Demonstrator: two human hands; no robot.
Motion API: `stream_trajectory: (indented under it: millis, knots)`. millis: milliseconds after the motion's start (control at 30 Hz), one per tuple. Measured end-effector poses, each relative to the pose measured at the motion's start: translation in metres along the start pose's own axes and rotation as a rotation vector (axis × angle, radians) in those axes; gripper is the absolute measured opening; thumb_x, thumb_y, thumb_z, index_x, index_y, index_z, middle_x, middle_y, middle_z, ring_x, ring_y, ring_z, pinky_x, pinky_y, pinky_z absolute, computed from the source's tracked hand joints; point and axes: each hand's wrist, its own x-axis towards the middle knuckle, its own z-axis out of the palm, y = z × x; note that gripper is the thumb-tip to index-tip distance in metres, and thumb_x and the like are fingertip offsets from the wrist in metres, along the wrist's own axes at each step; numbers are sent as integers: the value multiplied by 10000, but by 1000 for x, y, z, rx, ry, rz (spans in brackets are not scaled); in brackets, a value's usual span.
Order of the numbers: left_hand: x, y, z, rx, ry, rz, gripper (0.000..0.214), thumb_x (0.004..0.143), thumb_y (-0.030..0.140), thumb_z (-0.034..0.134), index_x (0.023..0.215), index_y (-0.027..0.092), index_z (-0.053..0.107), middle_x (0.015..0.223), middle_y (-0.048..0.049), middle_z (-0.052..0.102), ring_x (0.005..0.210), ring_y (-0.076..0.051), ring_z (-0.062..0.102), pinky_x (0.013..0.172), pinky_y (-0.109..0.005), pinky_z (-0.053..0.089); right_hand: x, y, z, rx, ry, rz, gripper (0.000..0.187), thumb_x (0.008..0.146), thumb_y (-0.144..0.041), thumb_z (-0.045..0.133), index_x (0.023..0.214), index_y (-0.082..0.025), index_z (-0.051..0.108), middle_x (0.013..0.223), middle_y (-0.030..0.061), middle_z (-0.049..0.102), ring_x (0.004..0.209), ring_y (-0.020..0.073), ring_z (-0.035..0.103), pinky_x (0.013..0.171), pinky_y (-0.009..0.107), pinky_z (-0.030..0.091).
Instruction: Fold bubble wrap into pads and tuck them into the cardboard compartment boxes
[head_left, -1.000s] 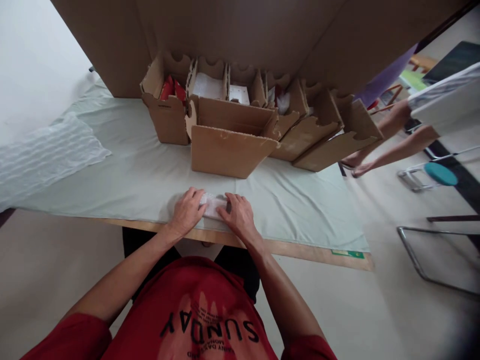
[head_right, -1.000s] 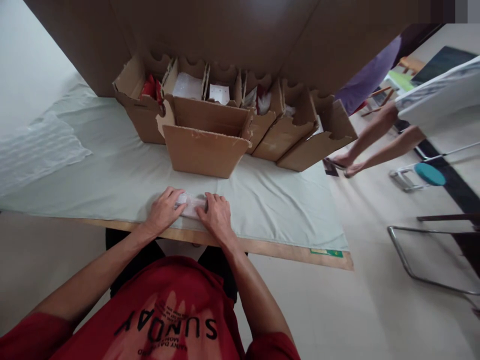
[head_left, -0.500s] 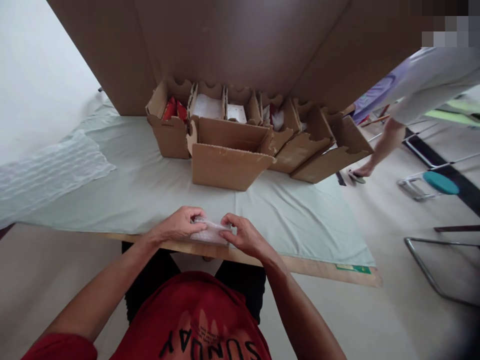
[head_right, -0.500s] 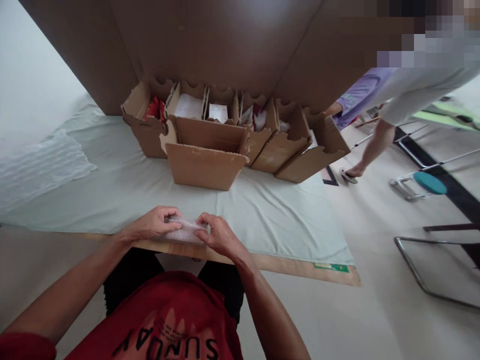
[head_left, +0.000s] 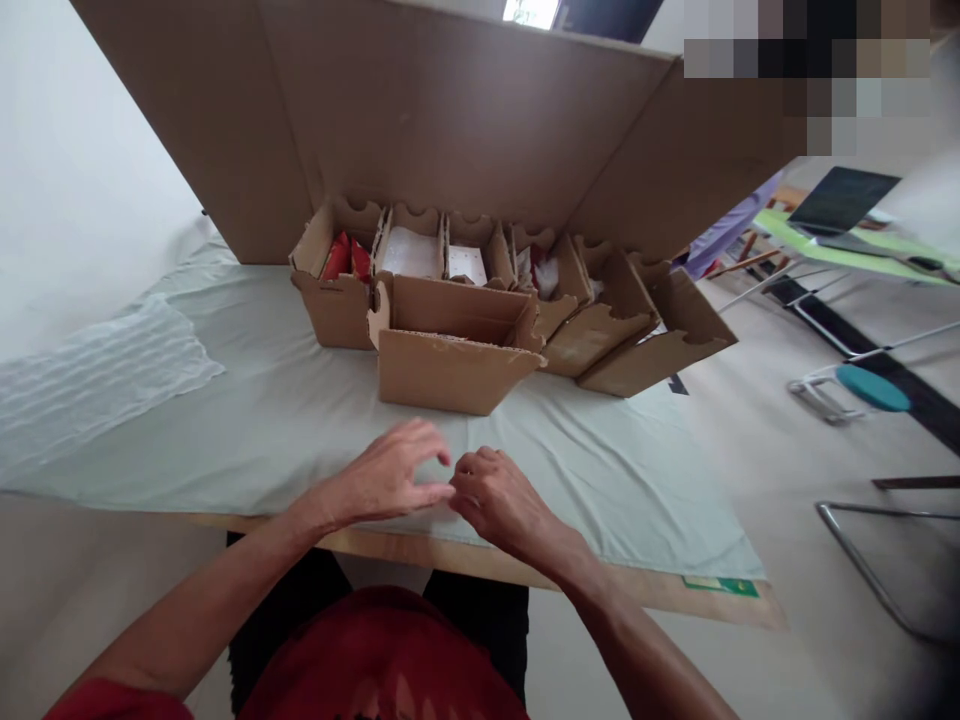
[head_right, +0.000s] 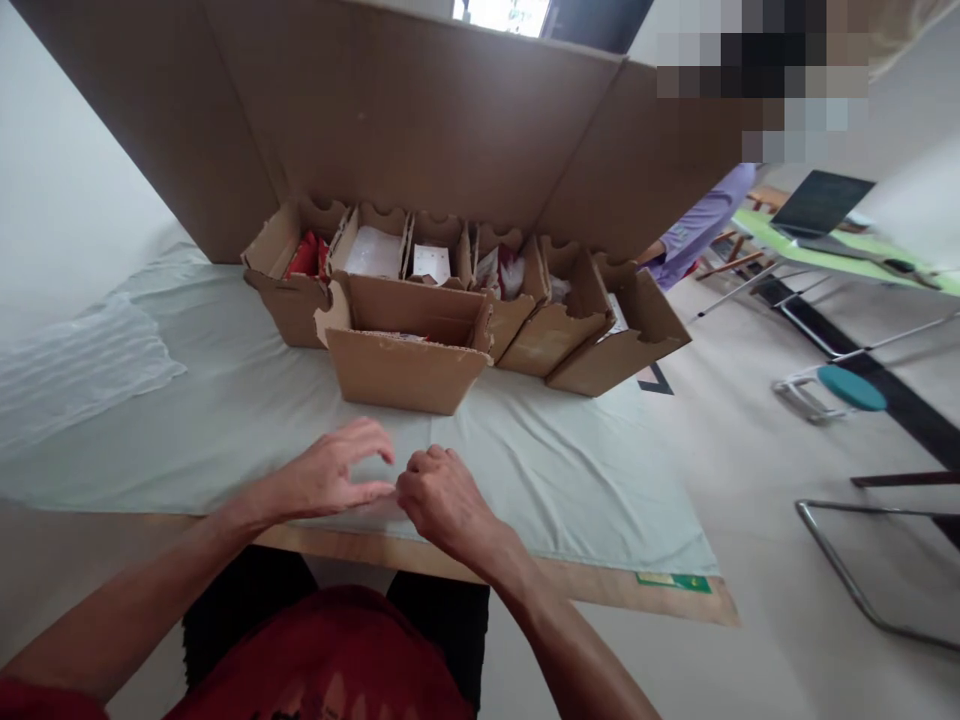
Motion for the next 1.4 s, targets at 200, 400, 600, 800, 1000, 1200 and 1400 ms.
stream_trajectory:
  millis: [200, 400, 600, 800, 1000, 1200, 1400]
  knots:
    - [60, -13, -40, 470, 492, 29, 297, 891, 161, 629, 1186, 144, 656, 1298, -165, 659, 1335, -341, 532, 1166, -573, 356, -11, 20, -65, 200, 396, 53, 246, 977, -258, 581, 755, -200, 668, 772, 25, 606, 687, 148, 563, 615, 267, 410]
    - [50, -22, -25, 579, 504, 91, 205, 929, 68, 507, 899, 159, 688, 856, -61, 730, 848, -226, 668, 944, -462, 500, -24, 38, -125, 54, 742, 149, 247, 903, -326, 664, 700, -228, 563, 702, -10, 575, 635, 147, 520, 608, 278, 417]
    - [18, -16, -7, 532, 508, 123, 190, 943, 75, 532, 969, 168, 696, 937, -62, 748, 875, -228, 657, 937, -454, 480, -5, 41, -148, -116, 794, 152, 336, 891, -336, 656, 633, -237, 464, 620, -34, 467, 560, 128, 438, 563, 270, 375]
    - [23, -21, -8, 511, 509, 114, 170, 927, 76, 555, 961, 163, 697, 952, -72, 740, 909, -245, 652, 945, -471, 483, 47, 43, -143, -402, 676, 142, 212, 908, -320, 576, 722, -218, 560, 745, 35, 639, 650, 168, 565, 587, 287, 346]
    - [26, -19, -7, 514, 527, 98, 181, 893, 58, 562, 930, 182, 689, 929, -59, 735, 898, -240, 651, 931, -452, 487, 108, 45, -119, -600, 220, 368, 214, 940, -179, 522, 1082, -150, 679, 1003, 157, 763, 895, 277, 726, 678, 303, 441]
    - [27, -20, -4, 516, 526, 80, 182, 866, 55, 582, 931, 178, 700, 936, -63, 736, 898, -245, 635, 910, -442, 493, 149, 42, -110, -556, 9, 433, 305, 980, -174, 493, 1138, -81, 736, 1122, 258, 746, 1120, 318, 709, 874, 346, 538]
    - [27, -25, -1, 509, 531, 68, 202, 863, 57, 570, 924, 184, 714, 940, -77, 729, 914, -254, 627, 906, -461, 492, 170, 49, -96, -484, -73, 411, 274, 910, -229, 639, 1099, -84, 774, 1050, 239, 774, 1058, 298, 742, 881, 321, 553]
